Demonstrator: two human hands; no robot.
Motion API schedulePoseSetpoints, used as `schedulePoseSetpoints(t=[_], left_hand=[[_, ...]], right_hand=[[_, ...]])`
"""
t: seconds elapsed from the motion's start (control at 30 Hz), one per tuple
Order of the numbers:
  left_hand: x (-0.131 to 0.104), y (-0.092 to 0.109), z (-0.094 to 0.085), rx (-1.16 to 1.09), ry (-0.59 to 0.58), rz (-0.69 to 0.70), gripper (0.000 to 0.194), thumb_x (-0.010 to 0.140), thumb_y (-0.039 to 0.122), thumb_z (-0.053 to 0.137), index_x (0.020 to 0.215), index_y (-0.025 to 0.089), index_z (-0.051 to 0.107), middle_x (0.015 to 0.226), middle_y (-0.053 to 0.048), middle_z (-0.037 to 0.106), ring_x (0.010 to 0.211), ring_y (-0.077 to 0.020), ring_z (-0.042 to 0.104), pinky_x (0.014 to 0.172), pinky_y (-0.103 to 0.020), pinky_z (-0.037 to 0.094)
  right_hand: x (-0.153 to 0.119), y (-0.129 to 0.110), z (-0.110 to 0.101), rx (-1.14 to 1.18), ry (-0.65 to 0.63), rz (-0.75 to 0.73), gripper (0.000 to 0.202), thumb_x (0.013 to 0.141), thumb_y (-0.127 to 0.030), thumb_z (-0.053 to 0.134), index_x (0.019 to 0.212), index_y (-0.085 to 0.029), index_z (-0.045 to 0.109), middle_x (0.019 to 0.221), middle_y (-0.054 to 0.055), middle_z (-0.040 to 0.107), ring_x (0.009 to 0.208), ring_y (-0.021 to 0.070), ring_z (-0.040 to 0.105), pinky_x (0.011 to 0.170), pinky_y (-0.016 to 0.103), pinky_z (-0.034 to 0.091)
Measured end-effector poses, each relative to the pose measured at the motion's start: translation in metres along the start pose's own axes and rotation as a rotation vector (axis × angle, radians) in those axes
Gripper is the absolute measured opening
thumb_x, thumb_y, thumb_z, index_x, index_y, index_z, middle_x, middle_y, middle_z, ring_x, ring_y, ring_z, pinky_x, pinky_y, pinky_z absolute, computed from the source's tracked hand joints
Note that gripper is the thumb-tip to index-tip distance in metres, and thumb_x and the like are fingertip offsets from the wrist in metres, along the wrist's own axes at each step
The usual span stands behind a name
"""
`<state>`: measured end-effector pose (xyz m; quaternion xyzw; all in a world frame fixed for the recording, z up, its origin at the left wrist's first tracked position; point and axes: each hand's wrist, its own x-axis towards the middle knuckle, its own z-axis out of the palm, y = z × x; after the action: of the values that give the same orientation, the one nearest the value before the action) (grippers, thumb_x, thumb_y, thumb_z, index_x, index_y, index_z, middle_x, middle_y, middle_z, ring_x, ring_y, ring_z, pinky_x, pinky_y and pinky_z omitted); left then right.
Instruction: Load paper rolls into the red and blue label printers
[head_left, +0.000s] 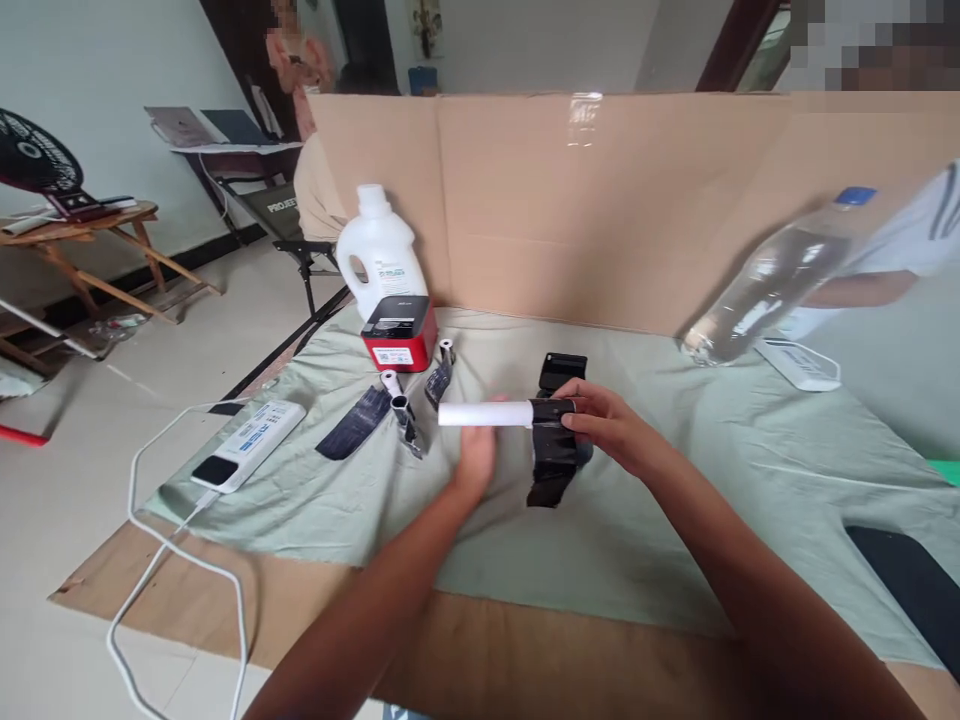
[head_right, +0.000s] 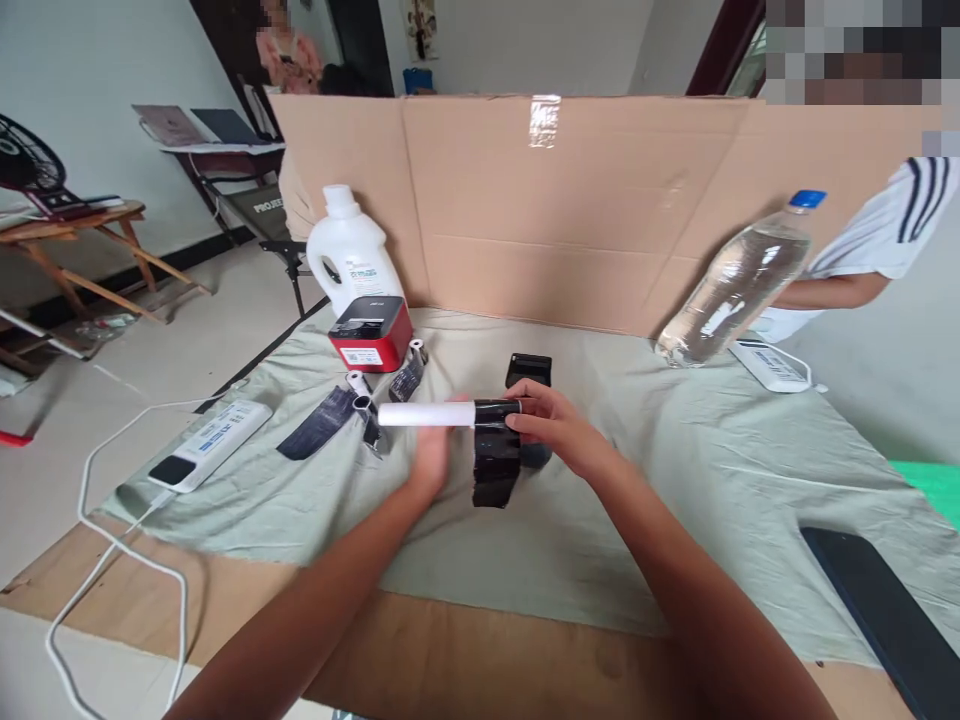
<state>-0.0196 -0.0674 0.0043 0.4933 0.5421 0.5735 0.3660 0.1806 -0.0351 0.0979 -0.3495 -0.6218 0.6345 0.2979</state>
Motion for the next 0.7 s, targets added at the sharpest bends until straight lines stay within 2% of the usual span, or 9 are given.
schedulePoseSetpoints(t=[0.07,0.13,0.27,0.33,0.37,0.43,0.57,0.63,0.7], left_hand=[[0.005,0.008,-0.006,-0.173,-0.031,-0.015,0.073,0.102,0.059,0.007,0.143,0.015,0.049,0.131,-0.015,0.068,0.122,-0.0282,0.065,0.104,-0.049,0.054],[0.009,0.019,-0.001,-0.316,-0.078,-0.025,0.077,0.101,0.059,0.001,0.146,0.017,0.046,0.141,-0.013,0.063,0.128,-0.0276,0.062,0.104,-0.05,0.054],[0.015,0.032,0.03,-0.269,-0.218,-0.02,0.073,0.102,0.059,0.007,0.136,0.02,0.059,0.143,-0.008,0.062,0.135,-0.0257,0.057,0.11,-0.046,0.05],[0.018,0.032,0.045,-0.238,-0.291,-0.005,0.067,0.103,0.058,0.014,0.13,0.02,0.063,0.139,-0.008,0.065,0.133,-0.0251,0.058,0.112,-0.044,0.047],[0.02,0.03,0.049,-0.215,-0.29,0.01,0.064,0.102,0.057,0.018,0.128,0.02,0.064,0.138,-0.008,0.066,0.131,-0.0249,0.059,0.112,-0.043,0.047],[0.023,0.023,0.05,-0.13,-0.187,0.052,0.058,0.101,0.056,0.024,0.125,0.022,0.064,0.135,-0.008,0.067,0.126,-0.0248,0.061,0.109,-0.042,0.048],[0.025,0.004,0.035,0.059,0.121,0.086,0.047,0.1,0.052,0.03,0.116,0.022,0.063,0.12,-0.009,0.068,0.112,-0.0228,0.063,0.1,-0.038,0.051],[0.023,-0.004,0.029,0.107,0.171,0.07,0.045,0.1,0.05,0.03,0.113,0.021,0.062,0.112,-0.009,0.068,0.108,-0.0215,0.063,0.098,-0.036,0.051],[0.02,-0.009,0.028,0.144,0.145,0.086,0.04,0.1,0.047,0.034,0.111,0.021,0.062,0.109,-0.008,0.067,0.107,-0.021,0.063,0.098,-0.035,0.05]], right_hand=[[-0.011,0.006,-0.022,-0.032,0.063,0.017,0.031,0.079,-0.04,0.073,0.099,-0.022,0.059,0.077,-0.002,0.059,0.065,0.0111,0.051,0.057,0.023,0.039],[-0.016,0.013,-0.032,-0.08,0.074,0.02,0.031,0.08,-0.041,0.072,0.1,-0.022,0.059,0.078,-0.002,0.06,0.067,0.0122,0.053,0.059,0.024,0.041],[-0.008,0.023,-0.021,-0.223,-0.052,-0.069,0.027,0.08,-0.036,0.069,0.099,-0.021,0.057,0.083,-0.001,0.063,0.07,0.0133,0.055,0.066,0.027,0.044],[0.0,0.025,-0.014,-0.362,-0.053,-0.149,0.021,0.08,-0.03,0.067,0.096,-0.021,0.056,0.084,-0.001,0.062,0.07,0.0131,0.053,0.066,0.027,0.042],[0.004,0.025,-0.013,-0.44,-0.024,-0.176,0.018,0.081,-0.027,0.065,0.096,-0.021,0.056,0.085,-0.002,0.062,0.071,0.0132,0.052,0.067,0.027,0.042],[0.013,0.027,-0.019,-0.583,0.088,-0.203,0.015,0.083,-0.023,0.063,0.097,-0.02,0.058,0.088,0.0,0.06,0.072,0.0134,0.053,0.069,0.027,0.042],[0.028,0.036,-0.042,-0.84,0.272,-0.15,0.015,0.085,-0.016,0.061,0.1,-0.018,0.061,0.103,0.006,0.06,0.081,0.0155,0.058,0.078,0.03,0.045],[0.033,0.04,-0.048,-0.946,0.281,-0.074,0.017,0.087,-0.015,0.06,0.104,-0.017,0.062,0.108,0.009,0.062,0.089,0.0186,0.06,0.082,0.031,0.045],[0.036,0.041,-0.05,-1.007,0.261,-0.018,0.02,0.089,-0.014,0.058,0.108,-0.016,0.062,0.112,0.011,0.064,0.097,0.0217,0.062,0.085,0.032,0.045]])
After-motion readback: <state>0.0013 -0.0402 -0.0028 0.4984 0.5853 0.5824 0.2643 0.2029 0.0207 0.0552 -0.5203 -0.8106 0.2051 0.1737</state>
